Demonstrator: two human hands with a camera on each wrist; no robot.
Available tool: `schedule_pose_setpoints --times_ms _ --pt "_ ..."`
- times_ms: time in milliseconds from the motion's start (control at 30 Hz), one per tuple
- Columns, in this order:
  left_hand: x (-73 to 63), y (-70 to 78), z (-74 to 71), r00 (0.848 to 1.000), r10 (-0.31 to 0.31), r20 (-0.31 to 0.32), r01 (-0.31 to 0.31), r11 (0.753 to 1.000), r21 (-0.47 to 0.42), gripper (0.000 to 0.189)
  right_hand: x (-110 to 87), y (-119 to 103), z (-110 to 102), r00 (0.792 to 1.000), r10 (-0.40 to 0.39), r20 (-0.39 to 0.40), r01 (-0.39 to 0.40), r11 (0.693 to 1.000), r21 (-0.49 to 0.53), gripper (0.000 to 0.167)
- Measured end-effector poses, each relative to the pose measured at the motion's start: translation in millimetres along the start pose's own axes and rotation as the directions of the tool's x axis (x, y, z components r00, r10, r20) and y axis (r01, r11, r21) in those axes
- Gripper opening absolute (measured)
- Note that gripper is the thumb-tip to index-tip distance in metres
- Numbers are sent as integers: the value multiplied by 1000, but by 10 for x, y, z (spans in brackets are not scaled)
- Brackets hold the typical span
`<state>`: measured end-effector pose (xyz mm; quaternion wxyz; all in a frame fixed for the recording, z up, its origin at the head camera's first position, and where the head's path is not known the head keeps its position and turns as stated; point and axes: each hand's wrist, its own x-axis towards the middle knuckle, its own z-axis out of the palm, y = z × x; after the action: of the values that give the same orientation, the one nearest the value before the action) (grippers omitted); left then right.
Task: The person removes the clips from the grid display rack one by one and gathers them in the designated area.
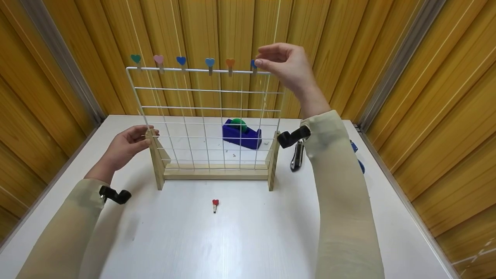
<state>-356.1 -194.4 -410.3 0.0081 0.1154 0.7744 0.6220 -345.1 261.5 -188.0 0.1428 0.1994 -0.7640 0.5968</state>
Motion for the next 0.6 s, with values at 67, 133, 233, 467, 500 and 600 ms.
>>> schedule_pose_setpoints --times_ms 67,133,233,467,500,600 --pt "-2 -2 3 1000 -2 -3 2 1000 -1 46 7 17 1 999 42 14 -41 995 -93 29" --pt "-7 2 1 1000 1 -2 -1 1000 0 46 2 29 6 997 71 11 -68 983 -170 28" --pt "-18 6 -8 1000 5 -2 -5 1000 6 46 -2 39 27 997 83 1 -81 978 -192 25" --pt "-27 8 -26 1000 9 5 -8 1000 -15 47 9 32 83 997 70 -8 -71 989 -128 18" --pt "-25 8 -29 1000 9 6 -9 1000 -15 47 11 32 88 997 70 -10 -71 991 -112 17" --pt "-27 10 -37 1000 16 8 -16 1000 -22 47 12 39 103 997 69 -26 -71 994 -87 16"
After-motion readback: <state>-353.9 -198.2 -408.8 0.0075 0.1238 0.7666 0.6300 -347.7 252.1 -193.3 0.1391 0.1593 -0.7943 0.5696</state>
